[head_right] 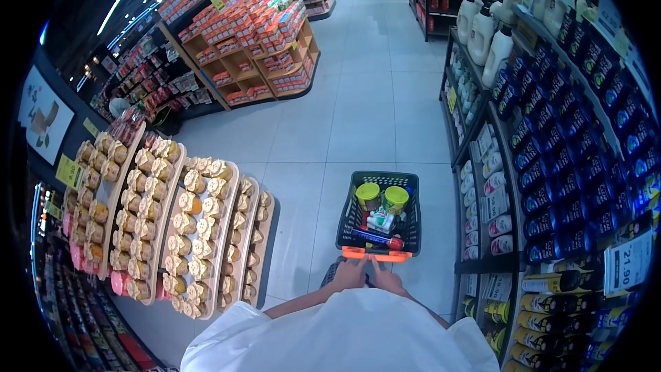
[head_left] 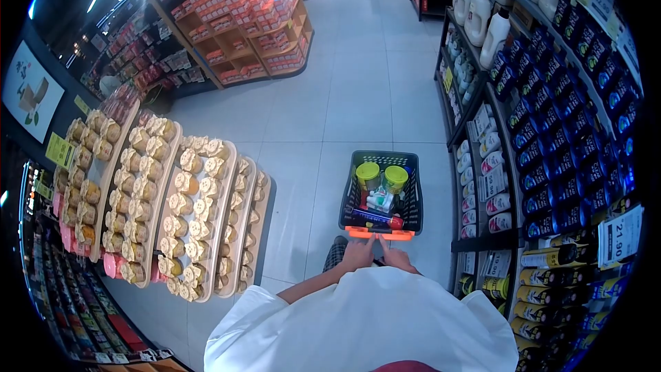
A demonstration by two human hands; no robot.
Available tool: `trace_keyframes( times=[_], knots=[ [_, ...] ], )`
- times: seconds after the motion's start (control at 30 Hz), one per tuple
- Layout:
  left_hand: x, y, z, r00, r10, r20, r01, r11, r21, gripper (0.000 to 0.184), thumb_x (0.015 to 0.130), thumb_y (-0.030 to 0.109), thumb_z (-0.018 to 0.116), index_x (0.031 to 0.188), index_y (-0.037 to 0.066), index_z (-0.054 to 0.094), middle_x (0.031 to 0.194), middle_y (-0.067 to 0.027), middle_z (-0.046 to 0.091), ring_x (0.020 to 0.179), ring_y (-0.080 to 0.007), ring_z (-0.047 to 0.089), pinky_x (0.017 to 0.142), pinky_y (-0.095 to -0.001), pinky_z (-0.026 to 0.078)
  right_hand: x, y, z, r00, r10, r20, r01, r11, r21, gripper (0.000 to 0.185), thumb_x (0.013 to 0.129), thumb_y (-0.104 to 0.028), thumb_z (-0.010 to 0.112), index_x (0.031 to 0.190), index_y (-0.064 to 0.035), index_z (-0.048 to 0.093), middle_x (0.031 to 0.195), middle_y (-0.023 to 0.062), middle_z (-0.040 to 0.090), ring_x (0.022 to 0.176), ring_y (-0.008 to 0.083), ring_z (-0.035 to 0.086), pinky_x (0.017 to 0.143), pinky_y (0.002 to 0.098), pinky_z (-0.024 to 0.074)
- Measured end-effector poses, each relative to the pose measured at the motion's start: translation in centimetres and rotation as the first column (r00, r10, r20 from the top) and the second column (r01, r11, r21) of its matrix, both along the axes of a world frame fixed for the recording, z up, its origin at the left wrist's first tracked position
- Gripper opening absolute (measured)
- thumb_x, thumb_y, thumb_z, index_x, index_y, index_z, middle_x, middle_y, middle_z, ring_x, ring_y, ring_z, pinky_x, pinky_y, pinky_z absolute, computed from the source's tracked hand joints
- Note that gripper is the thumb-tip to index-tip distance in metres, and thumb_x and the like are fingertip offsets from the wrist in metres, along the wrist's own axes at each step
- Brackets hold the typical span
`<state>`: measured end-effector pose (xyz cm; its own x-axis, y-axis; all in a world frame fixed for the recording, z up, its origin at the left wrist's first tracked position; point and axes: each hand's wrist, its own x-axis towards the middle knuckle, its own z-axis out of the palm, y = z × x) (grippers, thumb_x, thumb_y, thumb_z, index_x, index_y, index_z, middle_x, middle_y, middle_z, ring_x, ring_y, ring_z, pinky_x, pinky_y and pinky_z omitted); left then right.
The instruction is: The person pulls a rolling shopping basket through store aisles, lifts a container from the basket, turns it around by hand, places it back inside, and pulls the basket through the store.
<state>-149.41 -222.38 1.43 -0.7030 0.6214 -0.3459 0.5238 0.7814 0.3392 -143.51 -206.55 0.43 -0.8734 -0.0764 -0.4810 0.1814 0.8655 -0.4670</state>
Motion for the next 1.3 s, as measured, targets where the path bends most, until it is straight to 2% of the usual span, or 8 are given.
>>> trace_keyframes(
  times=[0.07, 0.13, 0.2, 0.27, 0.43, 0.67, 1.0, 1.3],
  knots=[
    [-0.5, -0.3, -1.6, 0.913, -0.042, -0.406, 0.123, 0.977, 0.175, 0.06, 0.072, 0.021, 0.069, 0.127, 0.005, 0.051, 0.1, -0.0176, 0.06, 0.097, -0.0325, 0.059, 0.079, -0.0433, 0.046, 0.7, 0.7, -2.5, 0.9, 0.04, -0.433, -0.039, 0.999, 0.012, 0.063, 0.076, -0.021, 0.067, 0.135, -0.0112, 0.045, 0.104, 0.0164, 0.063, 0.099, 0.0333, 0.061, 0.082, 0.0428, 0.0496],
    [-1.9, 0.8, 0.6, 0.958, -0.096, -0.27, 0.127, 0.987, 0.102, 0.046, 0.069, 0.02, 0.07, 0.11, 0.005, 0.058, 0.11, -0.0163, 0.054, 0.109, -0.0324, 0.049, 0.087, -0.0424, 0.04, -0.8, 0.6, 0.8, 0.826, 0.016, -0.563, 0.001, 1.0, 0.03, 0.05, 0.07, -0.015, 0.07, 0.117, -0.0054, 0.056, 0.097, 0.0144, 0.059, 0.094, 0.0317, 0.057, 0.082, 0.0418, 0.0478],
    [-3.3, 1.1, -3.3, 0.962, -0.14, -0.233, 0.188, 0.962, 0.2, 0.042, 0.068, 0.019, 0.07, 0.105, 0.006, 0.058, 0.104, -0.0137, 0.059, 0.101, -0.0309, 0.057, 0.084, -0.0428, 0.045, -2.2, 0.8, -0.4, 0.824, 0.008, -0.567, 0.044, 0.996, 0.078, 0.046, 0.072, -0.018, 0.069, 0.115, -0.0066, 0.058, 0.092, 0.0116, 0.059, 0.089, 0.0304, 0.057, 0.082, 0.04, 0.0465],
    [-5.0, 2.0, -6.2, 0.989, -0.145, -0.034, 0.147, 0.987, 0.071, 0.036, 0.071, 0.02, 0.068, 0.104, 0.007, 0.06, 0.088, -0.0161, 0.067, 0.082, -0.0342, 0.066, 0.073, -0.0457, 0.053, -3.5, 1.5, -4.1, 0.857, 0.226, -0.464, -0.091, 0.951, 0.295, 0.036, 0.073, -0.023, 0.067, 0.105, -0.0081, 0.063, 0.085, 0.0099, 0.062, 0.083, 0.0306, 0.061, 0.076, 0.0413, 0.0496],
    [-7.3, 4.2, -4.9, 0.965, -0.224, 0.137, 0.247, 0.951, -0.186, 0.03, 0.079, 0.032, 0.06, 0.097, 0.008, 0.069, 0.093, -0.0158, 0.069, 0.088, -0.0327, 0.067, 0.078, -0.0444, 0.054, -5.6, 3.1, -5.2, 0.972, 0.171, -0.159, -0.144, 0.975, 0.168, 0.025, 0.073, -0.029, 0.064, 0.085, -0.0077, 0.069, 0.08, 0.0132, 0.068, 0.074, 0.033, 0.068, 0.067, 0.0449, 0.0538],
    [-8.6, 4.3, -5.3, 0.951, -0.28, 0.132, 0.301, 0.937, -0.179, 0.033, 0.079, 0.036, 0.06, 0.085, 0.006, 0.07, 0.089, -0.0174, 0.069, 0.086, -0.0324, 0.067, 0.078, -0.0437, 0.054, -7.3, 3.6, -2.4, 0.986, 0.166, -0.02, -0.162, 0.981, 0.108, 0.023, 0.074, -0.028, 0.06, 0.081, -0.008, 0.071, 0.084, 0.0151, 0.07, 0.078, 0.0321, 0.069, 0.07, 0.0445, 0.0546],
    [-12.5, 6.3, -2.9, 0.863, -0.267, 0.429, 0.358, 0.922, -0.147, 0.036, 0.079, 0.036, 0.061, 0.094, 0.004, 0.068, 0.098, -0.0195, 0.068, 0.093, -0.0345, 0.065, 0.083, -0.0421, 0.052, -9.5, 4.0, -4.1, 0.984, 0.179, -0.018, -0.175, 0.975, 0.136, 0.021, 0.077, -0.024, 0.057, 0.079, -0.0092, 0.072, 0.082, 0.0124, 0.071, 0.075, 0.0297, 0.069, 0.066, 0.0442, 0.0541],
    [-18.1, 7.2, -7.1, 0.853, -0.361, 0.377, 0.427, 0.898, -0.104, 0.035, 0.078, 0.039, 0.061, 0.09, 0.007, 0.07, 0.093, -0.0174, 0.069, 0.089, -0.0336, 0.065, 0.08, -0.0426, 0.052, -14.9, 5.9, -3.4, 0.993, 0.12, -0.006, -0.118, 0.983, 0.139, 0.021, 0.076, -0.024, 0.058, 0.081, -0.0086, 0.071, 0.079, 0.0118, 0.07, 0.073, 0.0285, 0.069, 0.065, 0.0436, 0.0538]
  ],
)
